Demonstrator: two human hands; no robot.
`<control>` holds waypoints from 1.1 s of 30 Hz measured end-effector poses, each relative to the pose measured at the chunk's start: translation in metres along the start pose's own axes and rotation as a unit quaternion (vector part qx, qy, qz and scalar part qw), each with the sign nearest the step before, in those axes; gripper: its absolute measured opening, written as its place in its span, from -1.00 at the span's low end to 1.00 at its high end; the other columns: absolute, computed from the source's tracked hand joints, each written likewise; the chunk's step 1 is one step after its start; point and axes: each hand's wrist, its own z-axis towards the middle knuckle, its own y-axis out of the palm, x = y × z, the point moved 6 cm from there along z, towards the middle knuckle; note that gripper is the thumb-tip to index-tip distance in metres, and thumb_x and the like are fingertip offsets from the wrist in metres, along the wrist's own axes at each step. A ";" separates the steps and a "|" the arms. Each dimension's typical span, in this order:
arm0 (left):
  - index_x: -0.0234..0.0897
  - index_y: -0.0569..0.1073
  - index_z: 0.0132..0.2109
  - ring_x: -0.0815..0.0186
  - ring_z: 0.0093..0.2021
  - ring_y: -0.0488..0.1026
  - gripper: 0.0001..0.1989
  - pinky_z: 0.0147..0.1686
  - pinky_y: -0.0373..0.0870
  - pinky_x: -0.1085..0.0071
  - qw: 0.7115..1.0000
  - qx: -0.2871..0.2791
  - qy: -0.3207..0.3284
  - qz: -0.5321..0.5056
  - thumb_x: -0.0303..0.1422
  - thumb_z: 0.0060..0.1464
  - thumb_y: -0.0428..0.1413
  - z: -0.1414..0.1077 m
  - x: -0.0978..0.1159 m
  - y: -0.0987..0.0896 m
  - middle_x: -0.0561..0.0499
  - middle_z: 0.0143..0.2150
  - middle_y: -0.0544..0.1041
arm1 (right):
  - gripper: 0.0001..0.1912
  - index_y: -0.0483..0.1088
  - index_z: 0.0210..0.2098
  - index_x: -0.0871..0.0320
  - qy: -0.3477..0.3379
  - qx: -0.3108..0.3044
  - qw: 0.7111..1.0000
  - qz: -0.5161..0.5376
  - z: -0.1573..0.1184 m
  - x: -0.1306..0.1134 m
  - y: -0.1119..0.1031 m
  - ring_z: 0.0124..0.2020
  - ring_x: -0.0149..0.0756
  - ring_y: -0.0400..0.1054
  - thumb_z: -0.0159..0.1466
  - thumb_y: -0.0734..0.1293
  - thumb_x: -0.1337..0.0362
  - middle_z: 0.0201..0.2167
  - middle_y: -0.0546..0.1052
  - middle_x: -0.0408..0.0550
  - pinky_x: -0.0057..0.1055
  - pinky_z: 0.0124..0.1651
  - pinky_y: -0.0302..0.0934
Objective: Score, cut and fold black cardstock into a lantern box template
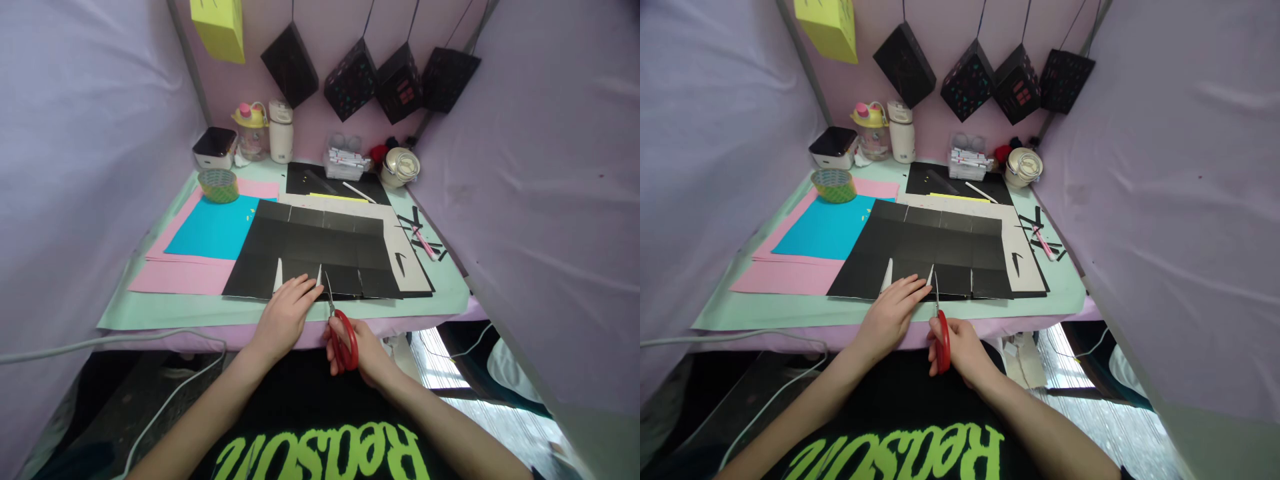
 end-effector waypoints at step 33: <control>-0.29 0.53 -0.18 0.22 -0.11 0.55 -0.81 -0.09 0.48 0.26 0.993 0.119 -0.002 0.002 -0.48 0.25 0.00 0.020 0.016 -0.004 -0.06 -0.11 0.61 | -0.46 0.30 -0.36 0.17 0.007 0.021 1.000 -0.011 0.000 0.007 -0.001 -0.79 -0.45 0.21 0.19 0.24 -0.23 -0.73 0.37 -0.22 -0.54 -0.70 -0.05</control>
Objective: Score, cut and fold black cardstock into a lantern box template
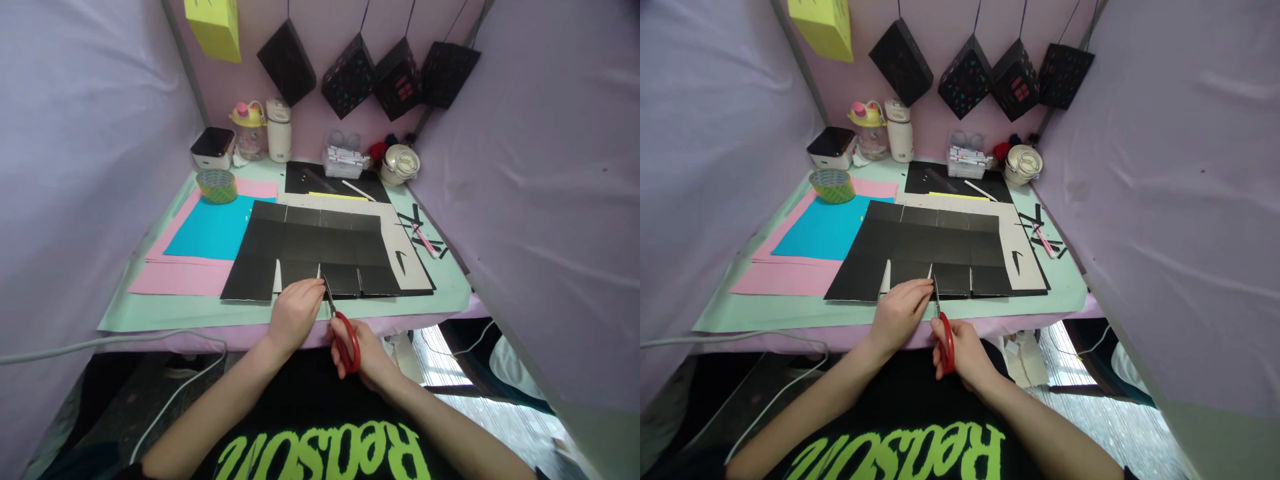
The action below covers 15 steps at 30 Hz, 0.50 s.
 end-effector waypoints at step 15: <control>-0.30 0.54 -0.19 0.22 -0.12 0.55 -0.84 -0.07 0.50 0.25 0.999 0.016 0.028 -0.024 -0.50 0.21 0.05 -0.005 0.002 -0.001 -0.06 -0.12 0.62 | -0.42 0.32 -0.34 0.18 -0.007 -0.052 0.998 -0.046 0.001 -0.012 0.002 -0.71 -0.47 0.27 0.26 0.14 -0.25 -0.55 0.48 -0.11 -0.53 -0.62 0.03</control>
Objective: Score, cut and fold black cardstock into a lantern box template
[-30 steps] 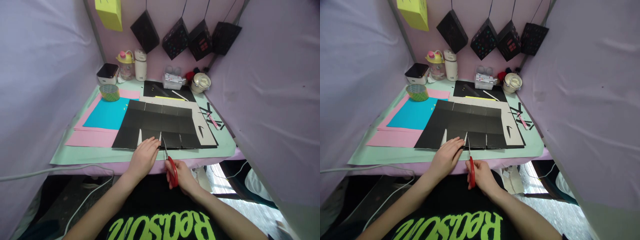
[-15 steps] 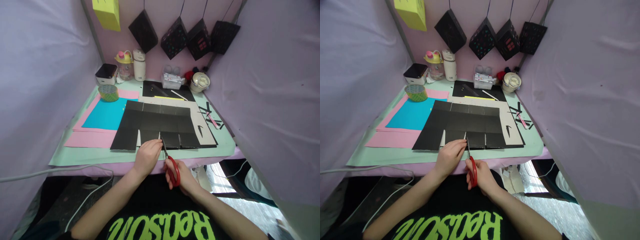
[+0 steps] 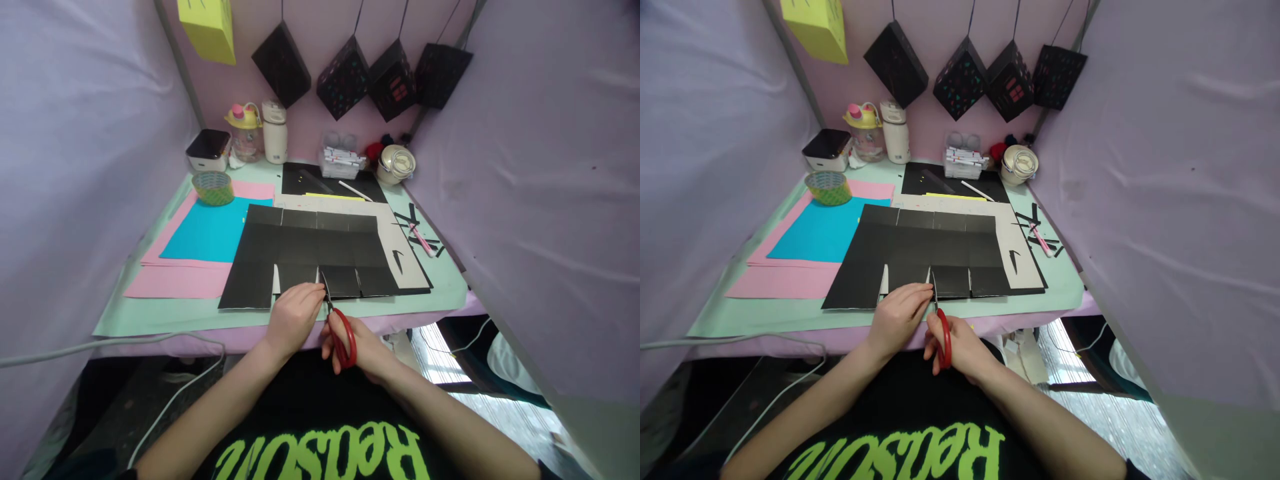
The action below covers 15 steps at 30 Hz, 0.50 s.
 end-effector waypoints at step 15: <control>-0.32 0.51 -0.19 0.26 -0.13 0.55 -0.86 0.00 0.49 0.25 1.000 0.008 0.009 -0.022 -0.51 0.21 0.05 0.003 0.001 -0.002 -0.06 -0.16 0.62 | -0.43 0.23 -0.42 0.14 0.018 0.050 0.998 -0.022 0.003 0.000 -0.004 -0.78 -0.44 0.22 0.19 0.19 -0.29 -0.73 0.38 -0.19 -0.53 -0.70 0.00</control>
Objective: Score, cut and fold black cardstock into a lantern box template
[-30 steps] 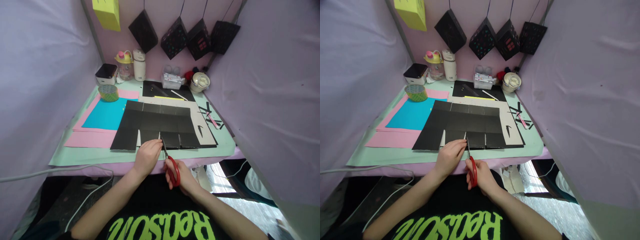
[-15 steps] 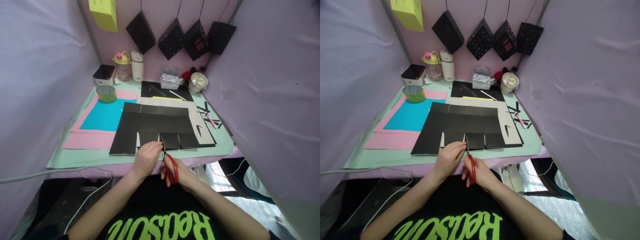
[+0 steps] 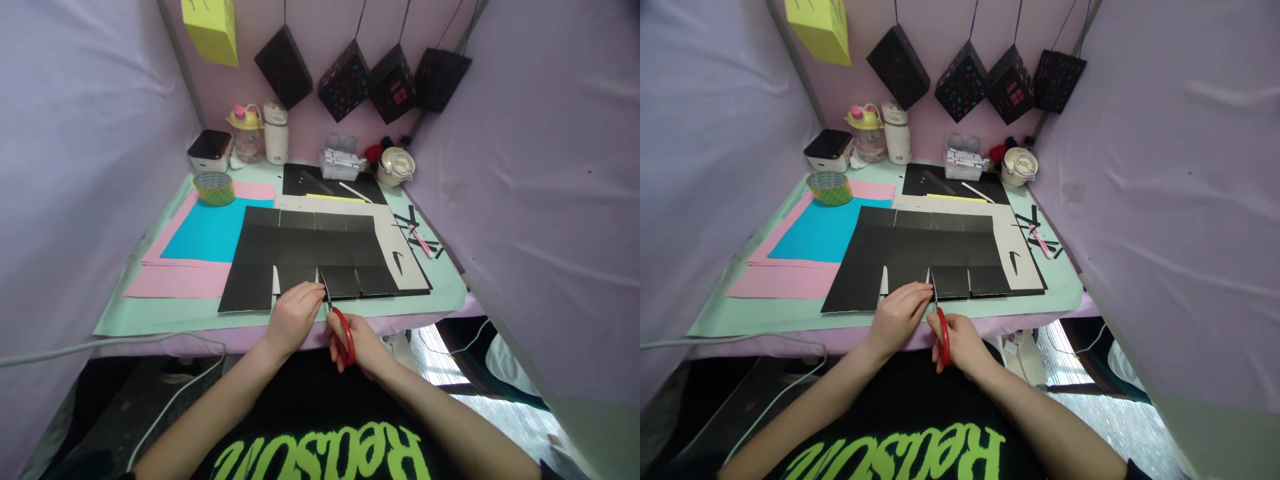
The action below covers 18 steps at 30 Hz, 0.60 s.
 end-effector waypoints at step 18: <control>-0.33 0.51 -0.18 0.25 -0.11 0.54 -0.88 -0.02 0.49 0.27 1.000 0.012 -0.014 -0.016 -0.52 0.19 0.08 -0.001 -0.002 -0.001 -0.08 -0.15 0.61 | -0.36 0.32 -0.36 0.19 -0.001 -0.064 0.998 -0.025 -0.002 -0.006 -0.006 -0.74 -0.48 0.22 0.26 0.06 -0.29 -0.66 0.42 -0.15 -0.54 -0.64 0.02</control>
